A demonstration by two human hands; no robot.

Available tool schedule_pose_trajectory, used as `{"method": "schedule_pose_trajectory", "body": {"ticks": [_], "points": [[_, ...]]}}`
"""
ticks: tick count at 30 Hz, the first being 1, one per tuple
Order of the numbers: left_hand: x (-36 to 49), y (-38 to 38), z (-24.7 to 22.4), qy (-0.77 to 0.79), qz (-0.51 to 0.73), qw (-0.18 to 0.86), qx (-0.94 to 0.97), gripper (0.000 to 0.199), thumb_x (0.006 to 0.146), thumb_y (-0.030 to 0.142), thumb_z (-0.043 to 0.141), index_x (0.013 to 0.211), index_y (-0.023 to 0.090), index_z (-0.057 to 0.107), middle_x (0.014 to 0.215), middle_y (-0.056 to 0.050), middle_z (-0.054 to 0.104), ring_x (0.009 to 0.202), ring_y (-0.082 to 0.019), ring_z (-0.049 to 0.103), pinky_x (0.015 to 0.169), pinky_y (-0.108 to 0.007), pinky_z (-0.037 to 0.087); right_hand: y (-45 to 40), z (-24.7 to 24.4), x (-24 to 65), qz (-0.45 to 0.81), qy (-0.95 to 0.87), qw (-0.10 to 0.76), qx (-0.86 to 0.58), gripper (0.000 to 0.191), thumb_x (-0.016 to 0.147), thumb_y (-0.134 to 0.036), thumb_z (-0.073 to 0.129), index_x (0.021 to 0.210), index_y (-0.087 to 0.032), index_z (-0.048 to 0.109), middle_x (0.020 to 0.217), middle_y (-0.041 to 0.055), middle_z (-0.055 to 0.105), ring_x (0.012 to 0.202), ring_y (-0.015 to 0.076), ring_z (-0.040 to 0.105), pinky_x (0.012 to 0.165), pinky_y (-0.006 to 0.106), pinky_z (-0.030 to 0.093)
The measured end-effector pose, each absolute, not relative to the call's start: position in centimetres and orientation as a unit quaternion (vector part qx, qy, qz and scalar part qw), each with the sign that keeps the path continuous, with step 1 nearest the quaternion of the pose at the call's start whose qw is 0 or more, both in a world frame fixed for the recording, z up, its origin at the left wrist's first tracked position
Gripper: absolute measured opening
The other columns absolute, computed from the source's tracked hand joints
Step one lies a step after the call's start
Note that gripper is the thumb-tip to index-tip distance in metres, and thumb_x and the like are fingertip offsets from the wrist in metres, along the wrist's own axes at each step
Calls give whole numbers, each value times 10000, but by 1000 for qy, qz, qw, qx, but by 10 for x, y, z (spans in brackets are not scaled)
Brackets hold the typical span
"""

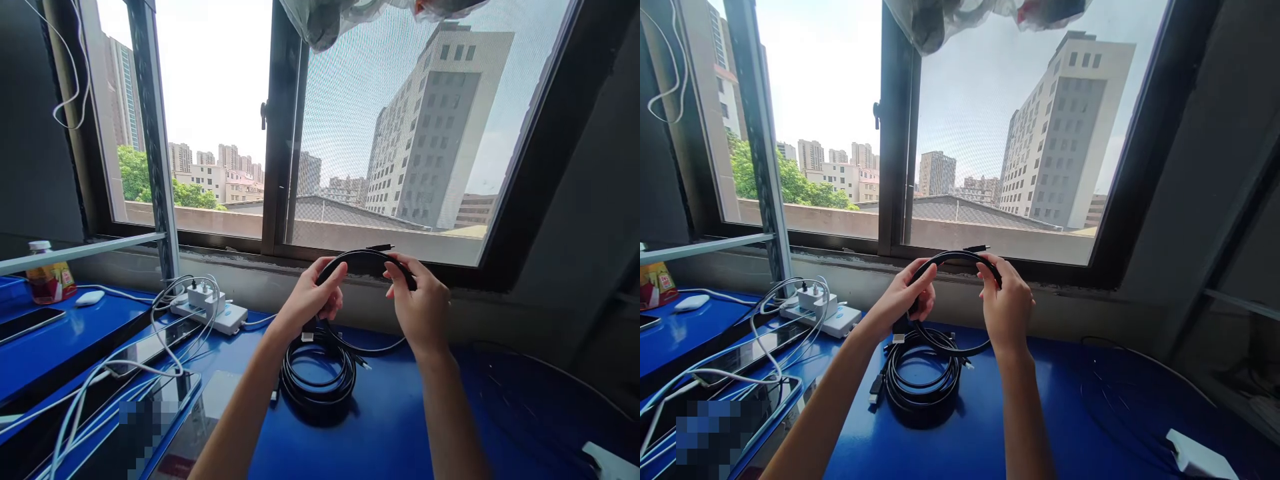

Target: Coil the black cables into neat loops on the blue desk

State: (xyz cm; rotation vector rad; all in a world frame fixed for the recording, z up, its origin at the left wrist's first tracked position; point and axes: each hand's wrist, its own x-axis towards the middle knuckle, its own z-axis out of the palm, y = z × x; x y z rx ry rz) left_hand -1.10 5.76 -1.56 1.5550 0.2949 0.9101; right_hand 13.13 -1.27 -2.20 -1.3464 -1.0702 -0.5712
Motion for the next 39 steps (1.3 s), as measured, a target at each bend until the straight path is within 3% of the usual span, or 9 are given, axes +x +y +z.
{"method": "schedule_pose_trajectory", "body": {"ticks": [3,7,11,18,21,25,31,36,39], "points": [[-11,58,-16,92,398,617,673,542,700,642,621,984,199,494,431,102,486,303,-69,431,299,-144,213,-12,-22,130,-267,-466,628,-564,637,808,-741,417,884,-175,700,771,63,661,415,111,485,535,287,441],[-13,57,-15,56,398,617,677,454,702,611,643,760,204,451,382,126,386,269,-43,363,287,-137,182,-13,-22,129,-307,-436,649,-543,600,813,-702,473,986,-165,676,927,96,636,523,125,521,612,314,476],[-16,54,-12,62,408,612,675,429,698,581,670,791,195,505,354,145,303,248,-31,307,298,-142,170,-13,-22,129,-282,-455,653,-536,598,815,-682,488,1025,-157,684,983,118,639,585,145,560,671,339,500],[-21,56,-9,96,446,585,671,445,653,550,712,851,161,623,317,136,293,249,-32,294,297,-153,161,-17,-17,123,-232,-446,681,-533,492,688,-637,649,822,-166,700,856,86,677,490,118,531,520,287,479],[-26,60,-8,109,451,569,679,508,658,534,707,982,144,663,319,133,311,255,-35,302,296,-155,183,-19,-13,118,-196,-439,688,-544,449,625,-603,712,710,-164,685,624,34,631,432,114,496,463,264,425],[-33,65,-8,118,454,551,689,508,671,504,708,1020,136,675,321,128,328,260,-30,287,300,-164,185,-20,-11,115,-122,-438,694,-559,511,553,-679,707,583,-173,647,401,-17,473,392,125,459,423,253,346],[-39,69,-8,122,430,561,697,482,676,482,725,1000,130,665,343,127,316,276,-24,275,311,-167,157,-23,-11,110,41,-456,701,-547,482,519,-619,760,578,-167,607,342,-54,386,320,76,319,339,217,196],[-39,71,-9,105,412,568,705,444,627,531,747,828,159,614,329,127,321,270,-25,283,305,-158,158,-33,-2,104,198,-439,691,-539,523,402,-545,823,455,-178,453,336,-73,334,290,33,270,307,180,147],[-38,72,-10,91,383,579,714,468,600,566,757,757,169,565,323,131,312,265,-23,275,299,-152,153,-38,3,102,278,-451,663,-528,515,379,-584,790,473,-177,491,338,-83,317,268,24,235,281,172,116]]}}
